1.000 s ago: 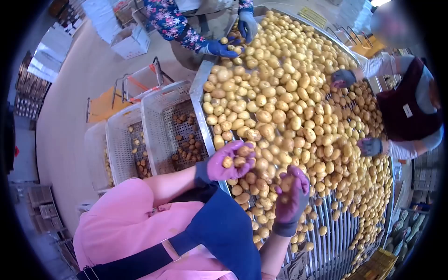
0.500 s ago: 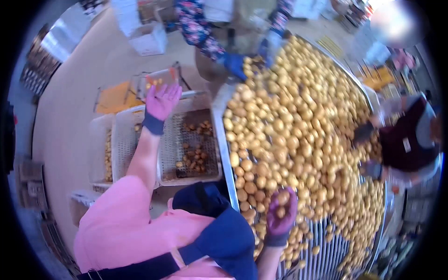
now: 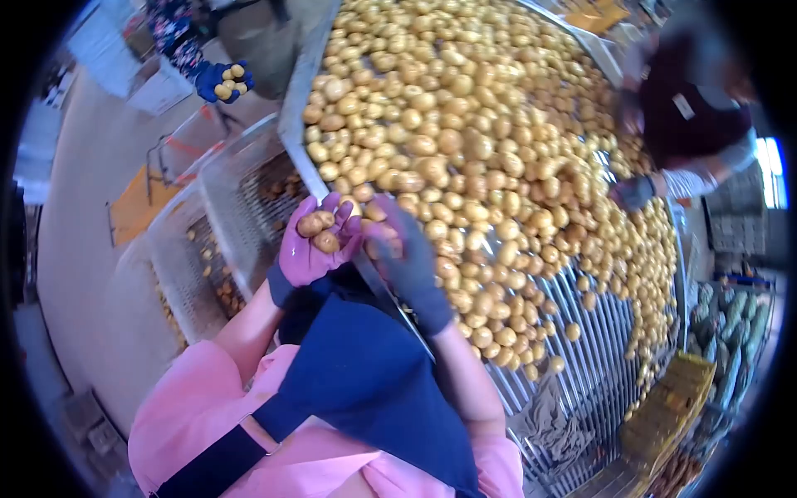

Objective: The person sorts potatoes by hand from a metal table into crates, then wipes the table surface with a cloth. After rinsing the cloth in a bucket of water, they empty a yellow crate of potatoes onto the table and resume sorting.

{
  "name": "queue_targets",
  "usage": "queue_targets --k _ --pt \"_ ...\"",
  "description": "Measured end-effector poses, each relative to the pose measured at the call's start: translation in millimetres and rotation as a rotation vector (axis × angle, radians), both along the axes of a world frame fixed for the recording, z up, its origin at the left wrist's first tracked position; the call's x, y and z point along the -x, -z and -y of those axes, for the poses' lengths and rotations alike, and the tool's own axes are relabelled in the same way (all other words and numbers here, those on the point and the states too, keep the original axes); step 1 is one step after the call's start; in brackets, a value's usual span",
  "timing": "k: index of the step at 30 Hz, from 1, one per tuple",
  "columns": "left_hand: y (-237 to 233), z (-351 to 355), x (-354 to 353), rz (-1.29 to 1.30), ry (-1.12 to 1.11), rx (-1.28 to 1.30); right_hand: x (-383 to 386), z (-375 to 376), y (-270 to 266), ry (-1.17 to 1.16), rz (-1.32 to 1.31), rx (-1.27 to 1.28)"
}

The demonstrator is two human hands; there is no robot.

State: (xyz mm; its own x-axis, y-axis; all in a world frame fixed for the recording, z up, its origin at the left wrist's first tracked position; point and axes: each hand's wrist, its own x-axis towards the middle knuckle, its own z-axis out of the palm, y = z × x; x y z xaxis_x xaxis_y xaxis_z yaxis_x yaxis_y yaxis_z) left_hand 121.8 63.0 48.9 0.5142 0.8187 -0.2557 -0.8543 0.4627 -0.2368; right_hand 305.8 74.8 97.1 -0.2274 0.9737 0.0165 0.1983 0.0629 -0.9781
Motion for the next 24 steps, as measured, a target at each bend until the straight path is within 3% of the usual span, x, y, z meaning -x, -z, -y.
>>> queue_targets --k 5,11,14,19,20,23,24 --pt "13.1 -0.1 32.1 -0.028 -0.095 -0.097 -66.6 11.1 5.2 0.283 -0.162 0.455" --pt "13.6 1.6 49.2 -0.125 -0.136 -0.225 -102.2 38.9 36.9 0.418 -0.256 0.401" --pt "16.7 4.7 58.8 -0.199 -0.14 -0.164 -105.5 46.3 40.6 0.457 -0.266 0.412" --pt "46.3 12.5 73.7 -0.092 -0.217 -0.003 -109.8 53.2 39.9 0.514 -0.25 0.408" --pt "44.9 13.6 72.5 -0.208 -0.25 0.113 -111.9 53.2 43.9 0.519 -0.259 0.402" --pt "100.0 15.0 98.6 -0.221 -0.314 0.398 -118.5 52.2 51.0 0.496 -0.249 0.382" --pt "132.0 7.1 124.8 -0.235 -0.336 0.384 -116.5 51.4 46.6 0.476 -0.236 0.36"
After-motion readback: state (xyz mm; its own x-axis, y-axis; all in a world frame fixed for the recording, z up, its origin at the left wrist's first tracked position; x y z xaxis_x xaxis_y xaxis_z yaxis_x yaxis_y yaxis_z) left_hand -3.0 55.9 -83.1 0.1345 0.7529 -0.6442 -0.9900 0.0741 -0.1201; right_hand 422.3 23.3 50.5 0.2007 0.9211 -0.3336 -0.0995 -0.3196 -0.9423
